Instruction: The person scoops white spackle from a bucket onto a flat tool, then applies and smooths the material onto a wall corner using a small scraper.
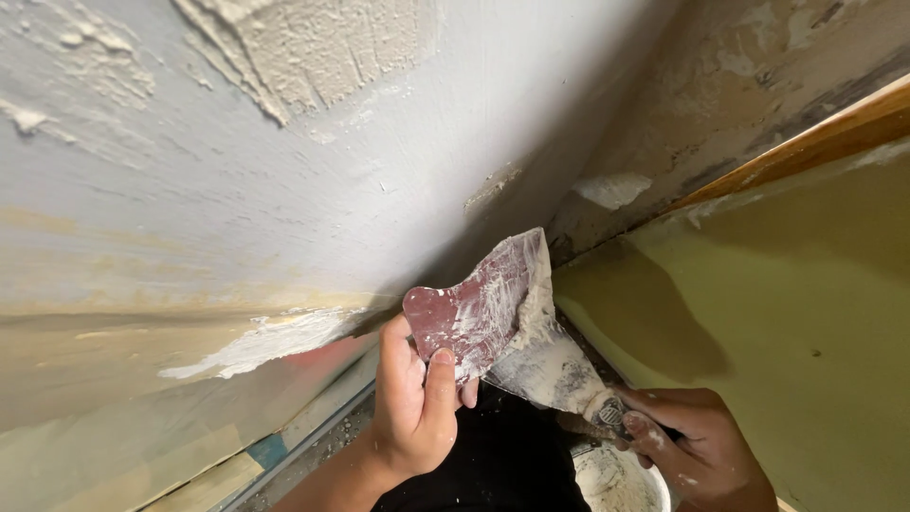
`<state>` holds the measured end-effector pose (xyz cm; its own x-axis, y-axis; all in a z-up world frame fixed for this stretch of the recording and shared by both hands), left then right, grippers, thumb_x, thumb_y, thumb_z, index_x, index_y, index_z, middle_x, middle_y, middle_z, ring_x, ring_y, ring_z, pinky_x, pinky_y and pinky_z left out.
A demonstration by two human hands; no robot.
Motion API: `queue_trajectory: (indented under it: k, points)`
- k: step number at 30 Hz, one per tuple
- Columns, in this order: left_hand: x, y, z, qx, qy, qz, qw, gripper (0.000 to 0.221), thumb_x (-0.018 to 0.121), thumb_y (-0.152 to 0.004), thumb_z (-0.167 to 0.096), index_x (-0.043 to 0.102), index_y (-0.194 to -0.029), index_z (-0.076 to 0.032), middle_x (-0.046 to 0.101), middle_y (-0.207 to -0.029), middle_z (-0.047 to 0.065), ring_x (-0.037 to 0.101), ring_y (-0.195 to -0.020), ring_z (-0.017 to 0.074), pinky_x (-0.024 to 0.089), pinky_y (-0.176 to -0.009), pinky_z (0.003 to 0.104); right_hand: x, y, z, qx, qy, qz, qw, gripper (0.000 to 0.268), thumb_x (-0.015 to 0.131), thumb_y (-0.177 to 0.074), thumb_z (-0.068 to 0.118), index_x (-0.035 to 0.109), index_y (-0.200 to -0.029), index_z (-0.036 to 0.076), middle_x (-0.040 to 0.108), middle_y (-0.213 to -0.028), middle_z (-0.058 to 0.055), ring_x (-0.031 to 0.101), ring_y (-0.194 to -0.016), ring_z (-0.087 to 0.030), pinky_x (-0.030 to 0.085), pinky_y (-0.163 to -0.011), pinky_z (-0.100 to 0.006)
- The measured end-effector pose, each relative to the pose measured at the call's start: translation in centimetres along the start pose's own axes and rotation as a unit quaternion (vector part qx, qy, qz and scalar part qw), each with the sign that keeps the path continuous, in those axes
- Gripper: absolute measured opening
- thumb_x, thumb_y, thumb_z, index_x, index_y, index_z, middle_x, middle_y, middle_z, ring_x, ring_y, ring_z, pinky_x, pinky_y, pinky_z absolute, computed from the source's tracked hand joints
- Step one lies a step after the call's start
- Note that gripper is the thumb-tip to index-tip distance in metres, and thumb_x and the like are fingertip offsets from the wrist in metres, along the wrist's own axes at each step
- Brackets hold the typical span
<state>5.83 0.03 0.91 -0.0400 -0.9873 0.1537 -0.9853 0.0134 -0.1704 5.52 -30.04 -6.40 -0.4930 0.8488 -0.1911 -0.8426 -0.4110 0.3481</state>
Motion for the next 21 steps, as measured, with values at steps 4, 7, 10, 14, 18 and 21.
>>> queue_trajectory:
  k: [4, 7, 10, 14, 18, 21]
  points:
    - [0.1, 0.1, -0.2, 0.001, -0.004, 0.028, 1.0, 0.03, 0.038, -0.11, 0.001, 0.031, -0.138, 0.006, 0.062, -0.111, 0.017, 0.056, -0.075, 0.0105, 0.052, -0.066, 0.025, 0.4, -1.4, -0.1, -0.063, 0.013, 0.015, 0.998, 0.039, 0.064, -0.092, 0.012, 0.069, -0.125, -0.009, 0.068, -0.054, -0.01, 0.057, -0.04, -0.014, 0.046, -0.041, -0.032]
    - [0.1, 0.1, -0.4, -0.031, 0.014, 0.011, 0.999, 0.031, 0.037, -0.107, 0.001, 0.03, -0.137, 0.006, 0.06, -0.114, 0.018, 0.056, -0.076, 0.0104, 0.053, -0.063, 0.025, 0.4, -1.7, 0.0, -0.114, 0.03, 0.015, 0.993, 0.036, 0.066, -0.092, 0.01, 0.071, -0.12, -0.011, 0.068, -0.054, -0.01, 0.054, -0.041, -0.013, 0.043, -0.041, -0.032]
    - [-0.2, 0.3, -0.8, -0.07, 0.051, -0.023, 0.996, 0.035, 0.035, -0.103, 0.002, 0.028, -0.137, 0.005, 0.06, -0.114, 0.018, 0.057, -0.075, 0.0104, 0.052, -0.057, 0.023, 0.2, -1.1, 1.3, -0.204, 0.021, 0.033, 0.978, 0.034, 0.067, -0.094, 0.01, 0.07, -0.119, -0.013, 0.071, -0.066, -0.011, 0.058, -0.048, -0.013, 0.045, -0.044, -0.031]
    - [-0.7, 0.7, -0.7, -0.066, 0.084, -0.039, 0.993, 0.035, 0.035, -0.102, 0.004, 0.029, -0.137, 0.005, 0.063, -0.11, 0.019, 0.056, -0.066, 0.0105, 0.05, -0.053, 0.024, -0.5, -0.2, 2.0, -0.277, 0.007, 0.013, 0.961, 0.032, 0.067, -0.097, 0.011, 0.068, -0.12, -0.011, 0.076, -0.081, -0.016, 0.065, -0.055, -0.012, 0.051, -0.049, -0.03]
    - [-1.5, 1.0, 0.0, -0.04, 0.089, -0.069, 0.993, 0.032, 0.034, -0.103, 0.004, 0.032, -0.136, 0.006, 0.065, -0.106, 0.021, 0.054, -0.06, 0.0113, 0.048, -0.046, 0.025, -1.3, 0.2, 2.9, -0.272, -0.086, -0.127, 0.95, 0.039, 0.072, -0.088, 0.015, 0.07, -0.117, -0.01, 0.07, -0.084, -0.017, 0.059, -0.057, -0.014, 0.044, -0.049, -0.029]
    - [-1.9, 1.4, 0.4, -0.018, 0.097, -0.095, 0.99, 0.035, 0.033, -0.1, 0.006, 0.033, -0.136, 0.006, 0.064, -0.108, 0.022, 0.053, -0.058, 0.0118, 0.045, -0.045, 0.026, -1.4, -0.9, 5.5, -0.358, -0.064, -0.209, 0.908, 0.029, 0.068, -0.098, 0.017, 0.067, -0.116, -0.006, 0.072, -0.102, -0.023, 0.073, -0.064, -0.016, 0.053, -0.051, -0.026]
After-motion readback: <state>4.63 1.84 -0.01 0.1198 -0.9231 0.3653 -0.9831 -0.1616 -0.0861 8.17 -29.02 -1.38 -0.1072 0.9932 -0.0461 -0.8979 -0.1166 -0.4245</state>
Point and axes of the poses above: each hand's wrist, its own y-axis away from the middle knuckle, its own x-axis out of the palm, z = x × y, the point moved 6 cm from there along -y, towards the middle knuckle
